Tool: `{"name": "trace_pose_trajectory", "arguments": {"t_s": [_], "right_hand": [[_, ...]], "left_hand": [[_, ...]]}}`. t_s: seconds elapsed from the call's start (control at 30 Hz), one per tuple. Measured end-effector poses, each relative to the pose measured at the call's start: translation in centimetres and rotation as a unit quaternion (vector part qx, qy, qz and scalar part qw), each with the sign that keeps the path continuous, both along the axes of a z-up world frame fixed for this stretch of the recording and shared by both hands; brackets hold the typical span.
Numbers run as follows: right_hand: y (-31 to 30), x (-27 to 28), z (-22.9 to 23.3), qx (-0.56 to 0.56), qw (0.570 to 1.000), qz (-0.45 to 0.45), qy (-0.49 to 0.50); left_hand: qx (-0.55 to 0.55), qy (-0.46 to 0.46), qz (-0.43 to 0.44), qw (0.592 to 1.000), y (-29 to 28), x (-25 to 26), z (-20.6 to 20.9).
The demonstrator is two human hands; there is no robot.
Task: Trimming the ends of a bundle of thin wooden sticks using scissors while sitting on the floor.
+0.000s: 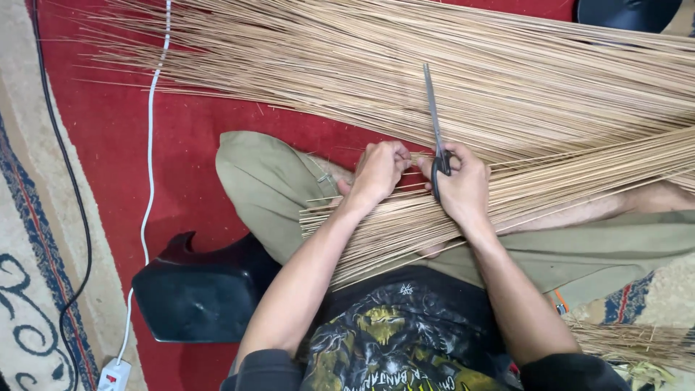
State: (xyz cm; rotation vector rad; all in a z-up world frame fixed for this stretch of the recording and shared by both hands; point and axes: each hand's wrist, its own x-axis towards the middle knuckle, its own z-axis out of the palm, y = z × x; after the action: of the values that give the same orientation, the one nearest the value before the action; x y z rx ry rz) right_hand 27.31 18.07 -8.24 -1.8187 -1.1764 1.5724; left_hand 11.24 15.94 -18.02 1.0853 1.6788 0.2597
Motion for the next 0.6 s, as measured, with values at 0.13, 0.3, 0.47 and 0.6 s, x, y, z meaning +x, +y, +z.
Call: {"name": "trace_pose_trajectory", "arguments": {"t_s": [0.13,0.3,0.47,0.6], "right_hand": [[0.3,-0.2,-1.9,0.008,0.998,0.014,-0.059],[0.4,0.3,-2.1,0.008,0.997,0.027,-0.067],[0.4,-0.4,-0.5,0.008,0.999,0.015,-0.049],[0.1,-0.2,-0.1,0.028,0.999,-0.020,0.038]], "left_hand": [[-0.007,-0.008,-0.022,1.000,1.2,-0.2,3.0],[-0.016,-0.006,-0.025,1.000,0.6,-0.2,0.4],[-0.003,-0.001,0.008,1.000,1.6,-0.8,7.7],[0.128,-0.044,0.091,0.987,-0.8,-2.1,10.2]]}}
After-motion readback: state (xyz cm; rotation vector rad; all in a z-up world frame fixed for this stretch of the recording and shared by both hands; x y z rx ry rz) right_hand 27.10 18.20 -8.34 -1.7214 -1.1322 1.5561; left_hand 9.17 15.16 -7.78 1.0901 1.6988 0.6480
